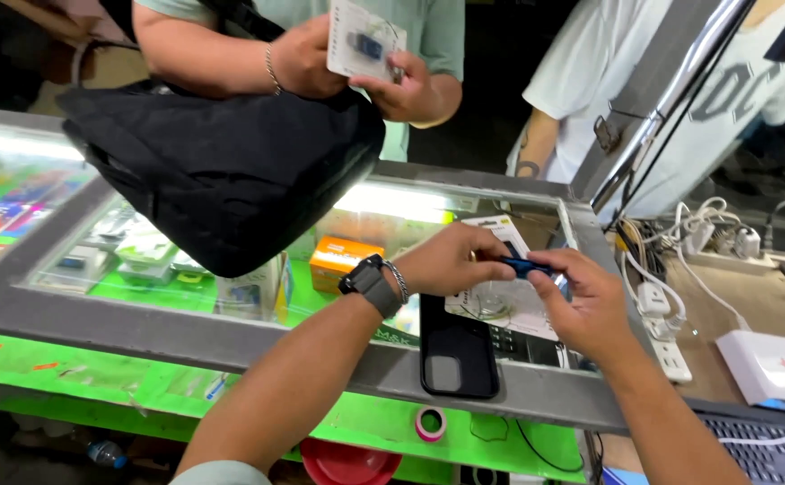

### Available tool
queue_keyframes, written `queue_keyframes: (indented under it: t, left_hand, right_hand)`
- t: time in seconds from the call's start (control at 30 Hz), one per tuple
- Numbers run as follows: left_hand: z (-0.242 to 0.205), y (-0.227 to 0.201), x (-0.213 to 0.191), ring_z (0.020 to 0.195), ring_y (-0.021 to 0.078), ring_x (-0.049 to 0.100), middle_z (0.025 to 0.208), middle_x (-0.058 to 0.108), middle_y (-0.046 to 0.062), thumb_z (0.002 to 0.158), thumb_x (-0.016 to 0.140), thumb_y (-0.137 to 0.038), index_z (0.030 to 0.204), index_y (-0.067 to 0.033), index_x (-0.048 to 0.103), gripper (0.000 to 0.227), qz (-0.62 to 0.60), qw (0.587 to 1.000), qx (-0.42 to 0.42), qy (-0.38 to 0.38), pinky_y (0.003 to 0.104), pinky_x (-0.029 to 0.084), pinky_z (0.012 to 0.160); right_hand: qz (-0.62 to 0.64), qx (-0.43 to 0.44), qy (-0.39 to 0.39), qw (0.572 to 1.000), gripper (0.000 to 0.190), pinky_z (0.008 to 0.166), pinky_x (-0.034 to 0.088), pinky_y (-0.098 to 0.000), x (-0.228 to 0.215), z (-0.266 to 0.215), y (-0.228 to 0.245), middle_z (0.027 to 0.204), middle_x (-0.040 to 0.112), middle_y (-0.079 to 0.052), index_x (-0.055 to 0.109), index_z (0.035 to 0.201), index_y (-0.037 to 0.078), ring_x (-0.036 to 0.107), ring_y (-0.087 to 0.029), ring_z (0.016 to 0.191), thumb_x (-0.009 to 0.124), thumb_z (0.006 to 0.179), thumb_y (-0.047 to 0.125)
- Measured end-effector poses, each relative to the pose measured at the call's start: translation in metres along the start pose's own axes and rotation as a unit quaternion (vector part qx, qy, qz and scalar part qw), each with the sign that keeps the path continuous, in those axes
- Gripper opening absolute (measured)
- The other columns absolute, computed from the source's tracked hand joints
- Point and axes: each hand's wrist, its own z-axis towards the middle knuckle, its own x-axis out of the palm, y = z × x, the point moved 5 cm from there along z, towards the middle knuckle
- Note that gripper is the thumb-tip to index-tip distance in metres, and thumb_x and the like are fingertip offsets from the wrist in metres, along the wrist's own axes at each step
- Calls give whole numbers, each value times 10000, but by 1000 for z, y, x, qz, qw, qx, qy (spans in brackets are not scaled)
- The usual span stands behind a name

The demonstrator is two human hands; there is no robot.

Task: The person inspects a mobile phone screen, selects a packaged card reader from a display wall, and then shows it to customers at a service counter.

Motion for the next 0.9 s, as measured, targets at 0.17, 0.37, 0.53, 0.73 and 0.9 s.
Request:
queue_keyframes:
  t: [0.17,0.37,0.53,0.73,0.9]
  left_hand:
    - [0,-3,6,825,234,671,896,709,129,996,677,-309,1047,-32,762,294,-8,996,-66,63,416,550,831]
    - [1,-6,11,750,230,704,748,700,62,984,655,-366,1032,-111,786,291,118,990,-5,78,385,535,757]
    - [-13,-33,6,681,210,677,687,703,91,990,650,-288,1296,-71,700,378,83,994,-23,72,341,549,683]
    - [-17,-32,12,690,239,682,686,678,75,904,699,-344,1469,-118,547,627,95,985,-40,137,372,536,651]
    - [-19,-46,9,705,248,686,705,676,79,923,675,-338,1526,-143,479,663,107,982,-49,149,369,534,669]
  right_hand:
    - [154,185,-37,970,329,801,580,-322,0,-8,-36,880,725,-156,586,1240,-84,716,-188,765,709,976,68]
    - [181,279,-79,940,177,673,599,-317,-4,-7,-57,812,728,-162,587,1112,-24,709,-201,660,664,1042,118]
    - [236,282,-140,919,157,623,605,-273,-8,-9,-70,814,717,-193,570,1106,-30,717,-218,648,657,1060,91]
    - [227,279,-146,922,130,605,568,-249,-13,-6,-74,813,712,-172,580,1104,-9,685,-183,633,647,1069,95]
    - [237,273,-166,918,154,631,593,-276,-15,-12,-93,831,688,-243,595,1133,-21,707,-253,665,674,1061,89]
